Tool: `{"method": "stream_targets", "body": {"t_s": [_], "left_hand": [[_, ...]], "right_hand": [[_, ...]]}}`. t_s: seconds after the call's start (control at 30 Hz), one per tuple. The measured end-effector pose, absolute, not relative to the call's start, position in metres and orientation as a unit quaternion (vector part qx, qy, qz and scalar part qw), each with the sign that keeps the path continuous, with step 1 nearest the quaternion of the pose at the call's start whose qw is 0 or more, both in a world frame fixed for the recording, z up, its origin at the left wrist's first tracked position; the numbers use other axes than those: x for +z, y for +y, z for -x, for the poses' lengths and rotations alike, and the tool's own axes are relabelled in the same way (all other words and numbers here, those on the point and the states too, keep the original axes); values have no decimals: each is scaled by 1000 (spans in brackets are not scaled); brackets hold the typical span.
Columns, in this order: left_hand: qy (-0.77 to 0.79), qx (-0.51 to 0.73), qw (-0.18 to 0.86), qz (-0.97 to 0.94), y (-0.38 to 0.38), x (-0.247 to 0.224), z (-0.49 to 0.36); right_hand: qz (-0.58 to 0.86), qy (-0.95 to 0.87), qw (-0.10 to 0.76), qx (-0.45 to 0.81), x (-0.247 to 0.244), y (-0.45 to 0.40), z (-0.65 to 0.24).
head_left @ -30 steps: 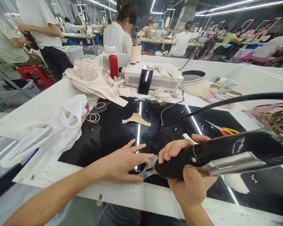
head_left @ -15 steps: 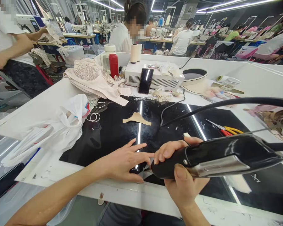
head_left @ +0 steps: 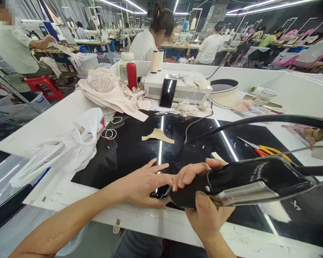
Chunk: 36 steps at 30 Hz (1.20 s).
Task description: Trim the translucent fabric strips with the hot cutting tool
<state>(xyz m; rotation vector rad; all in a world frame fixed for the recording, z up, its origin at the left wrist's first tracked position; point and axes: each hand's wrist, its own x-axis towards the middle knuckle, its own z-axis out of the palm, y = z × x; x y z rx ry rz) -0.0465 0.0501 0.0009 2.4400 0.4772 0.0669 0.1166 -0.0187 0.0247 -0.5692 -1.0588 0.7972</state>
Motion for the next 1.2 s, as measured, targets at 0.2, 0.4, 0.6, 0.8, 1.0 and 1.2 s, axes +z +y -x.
{"method": "stream_targets", "body": {"t_s": [0.2, 0.4, 0.6, 0.8, 1.0, 1.2], "left_hand": [[180, 58, 330, -925, 49, -4, 49], [186, 81, 293, -934, 52, -8, 53], [177, 103, 250, -946, 61, -7, 57], [183, 86, 248, -947, 65, -6, 62], [206, 111, 237, -943, 70, -8, 65], [269, 171, 242, -916, 74, -5, 68]], "right_hand": [[259, -481, 755, 364, 31, -14, -124], [292, -445, 787, 312, 43, -8, -151], [316, -429, 801, 273, 43, -6, -170], [332, -432, 796, 265, 39, -9, -175], [329, -441, 788, 278, 36, -12, -176], [323, -437, 793, 275, 37, -13, -177]]}}
